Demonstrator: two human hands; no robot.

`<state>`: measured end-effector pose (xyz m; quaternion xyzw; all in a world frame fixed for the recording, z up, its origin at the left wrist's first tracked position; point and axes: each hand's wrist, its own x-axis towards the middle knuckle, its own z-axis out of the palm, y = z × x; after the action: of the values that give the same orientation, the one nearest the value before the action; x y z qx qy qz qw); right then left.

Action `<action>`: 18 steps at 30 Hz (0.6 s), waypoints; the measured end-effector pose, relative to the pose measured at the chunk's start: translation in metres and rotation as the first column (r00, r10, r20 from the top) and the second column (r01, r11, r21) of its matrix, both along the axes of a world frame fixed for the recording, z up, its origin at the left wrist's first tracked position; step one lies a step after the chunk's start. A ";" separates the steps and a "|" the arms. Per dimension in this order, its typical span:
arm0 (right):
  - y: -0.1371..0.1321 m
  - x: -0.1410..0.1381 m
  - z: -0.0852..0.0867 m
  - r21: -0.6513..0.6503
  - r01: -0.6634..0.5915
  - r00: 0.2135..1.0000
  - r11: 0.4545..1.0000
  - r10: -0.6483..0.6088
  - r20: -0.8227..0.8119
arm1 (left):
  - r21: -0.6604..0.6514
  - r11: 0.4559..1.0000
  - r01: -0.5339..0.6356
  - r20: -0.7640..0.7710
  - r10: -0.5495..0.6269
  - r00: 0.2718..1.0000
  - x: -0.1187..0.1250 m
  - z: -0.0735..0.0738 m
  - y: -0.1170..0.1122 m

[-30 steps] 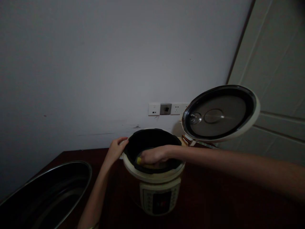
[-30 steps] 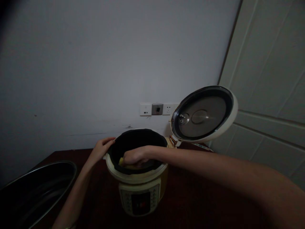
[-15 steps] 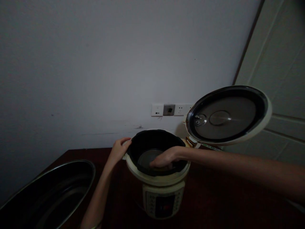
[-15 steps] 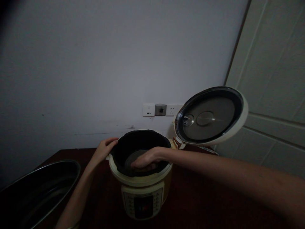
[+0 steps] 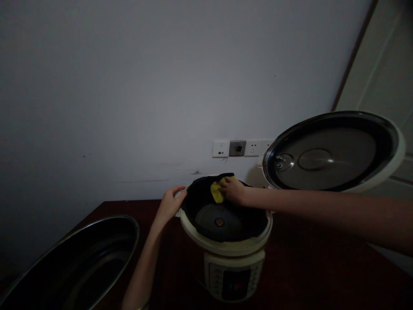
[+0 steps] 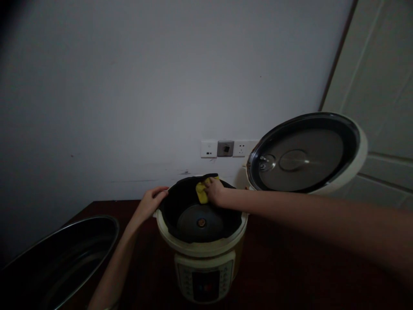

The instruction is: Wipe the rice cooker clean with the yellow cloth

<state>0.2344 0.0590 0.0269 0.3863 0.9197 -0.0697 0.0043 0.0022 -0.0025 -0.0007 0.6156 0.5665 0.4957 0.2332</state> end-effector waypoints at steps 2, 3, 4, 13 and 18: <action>0.004 -0.005 0.008 0.056 -0.156 0.984 0.986 0.151 0.093 | 0.004 1.000 0.008 -0.011 -0.008 1.000 0.000 0.000 0.001; 0.004 -0.006 0.011 0.091 -0.247 0.959 0.965 0.230 0.164 | 0.000 1.000 0.014 -0.014 -0.014 1.000 0.000 0.000 0.001; 0.003 -0.007 0.014 0.135 -0.326 0.927 0.936 0.288 0.242 | -0.003 1.000 0.018 -0.016 -0.019 1.000 0.000 0.000 0.001; -0.034 0.024 0.023 0.124 0.098 0.902 0.987 -0.141 0.408 | 0.005 0.999 0.035 -0.020 -0.035 0.999 -0.002 0.000 0.001; -0.041 0.020 0.031 -0.199 0.284 0.864 0.938 -0.161 0.477 | -0.011 0.999 0.039 0.026 -0.039 0.999 -0.002 -0.001 0.001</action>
<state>0.2541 0.0177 0.0583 0.4921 0.8244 -0.0990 0.2617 0.0001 -0.0011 -0.0020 0.6189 0.5542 0.4956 0.2535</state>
